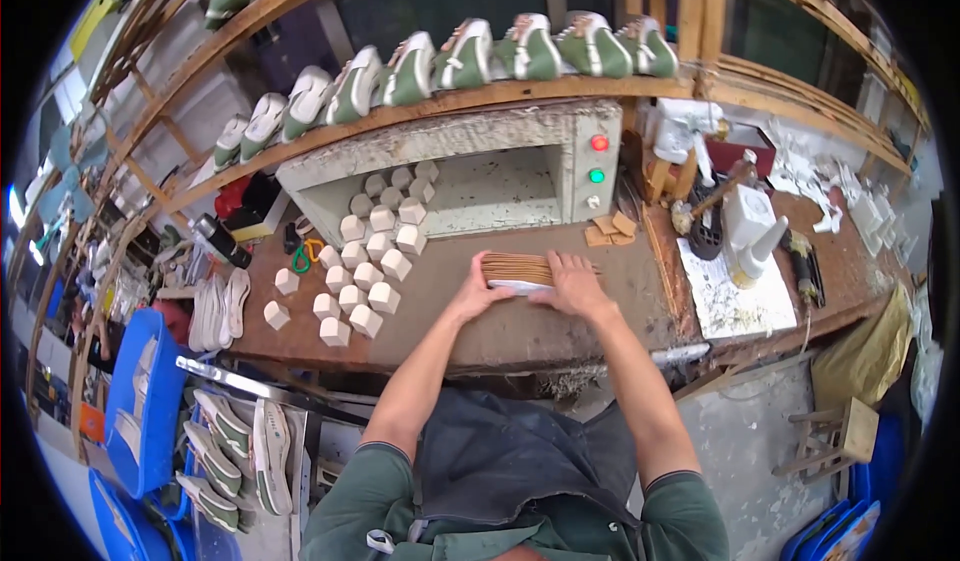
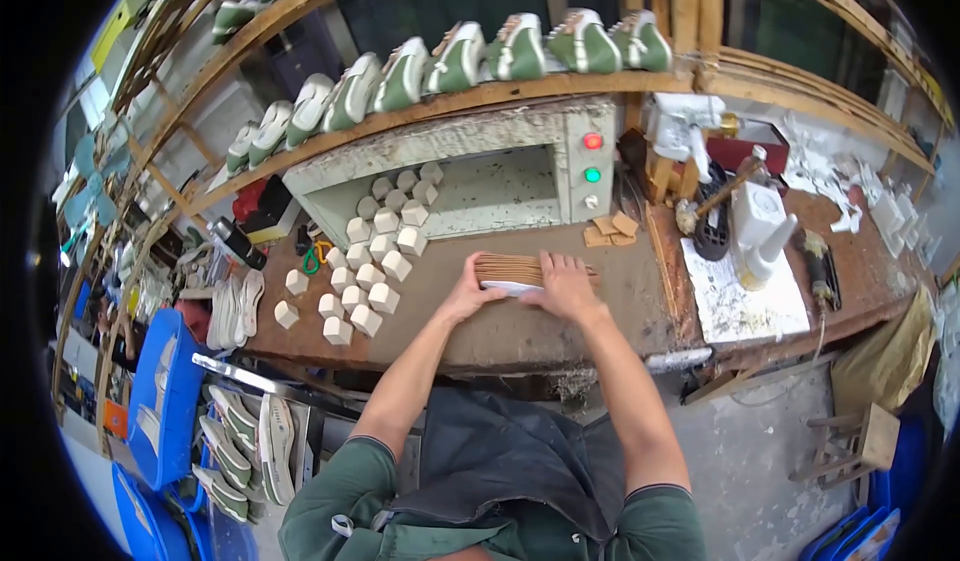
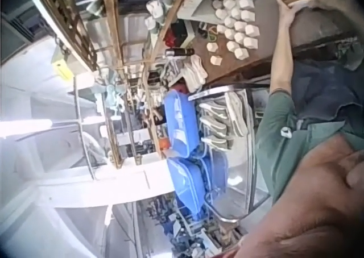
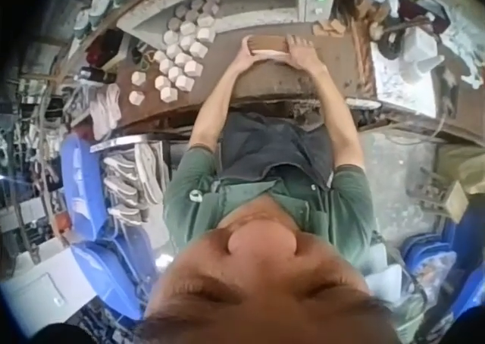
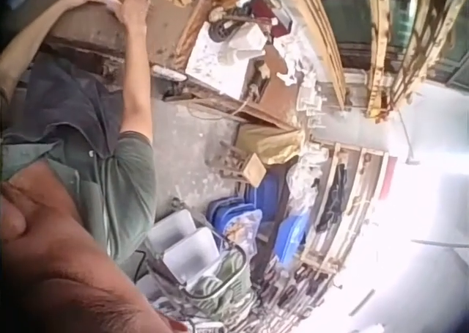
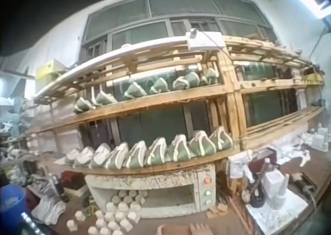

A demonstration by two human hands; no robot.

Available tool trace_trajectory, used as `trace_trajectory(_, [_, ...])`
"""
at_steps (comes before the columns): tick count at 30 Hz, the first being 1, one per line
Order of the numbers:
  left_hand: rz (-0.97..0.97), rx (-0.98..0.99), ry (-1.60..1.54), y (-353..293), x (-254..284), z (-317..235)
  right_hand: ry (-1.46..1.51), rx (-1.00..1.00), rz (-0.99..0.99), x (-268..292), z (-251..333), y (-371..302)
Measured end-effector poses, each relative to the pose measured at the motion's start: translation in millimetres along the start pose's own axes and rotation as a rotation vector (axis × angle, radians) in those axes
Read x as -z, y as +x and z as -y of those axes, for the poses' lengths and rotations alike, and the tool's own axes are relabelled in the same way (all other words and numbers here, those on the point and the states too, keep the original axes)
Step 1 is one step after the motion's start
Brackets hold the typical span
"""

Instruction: Applying adhesive to shoe heel components and arranging soles on drying racks in a shoe factory.

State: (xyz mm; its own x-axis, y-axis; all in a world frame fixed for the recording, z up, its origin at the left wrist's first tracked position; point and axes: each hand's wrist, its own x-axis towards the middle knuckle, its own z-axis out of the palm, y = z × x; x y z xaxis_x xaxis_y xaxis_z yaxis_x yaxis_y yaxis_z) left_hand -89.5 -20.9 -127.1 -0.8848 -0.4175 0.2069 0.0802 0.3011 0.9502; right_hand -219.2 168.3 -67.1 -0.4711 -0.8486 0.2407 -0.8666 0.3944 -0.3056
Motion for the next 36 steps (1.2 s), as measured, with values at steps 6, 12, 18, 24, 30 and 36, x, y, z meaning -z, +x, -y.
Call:
trace_trajectory(6, [0.042,0.090,-0.057,24.2,7.4,-4.4,0.079,-0.055,0.190,34.5,18.5,42.2])
trace_trajectory(12, [-0.095,-0.055,0.229,115.1,135.6,-11.8,0.724,-0.184,0.193,27.7,11.2,157.5])
trace_trajectory(18, [0.187,0.099,1.113,208.9,164.4,14.0,0.541,-0.113,-0.058,-32.5,-62.0,272.9])
trace_trajectory(24, [-0.041,-0.010,1.246,220.4,204.0,41.0,1.961,-0.209,-0.332,-30.6,7.2,318.2])
trace_trajectory(30, [-0.070,0.001,1.337,217.8,244.4,63.6,2.007,-0.063,-0.293,-57.3,-0.1,335.7])
trace_trajectory(36, [-0.112,-0.236,1.153,228.5,220.6,5.6,1.034,0.145,-0.370,-111.6,-145.1,356.9])
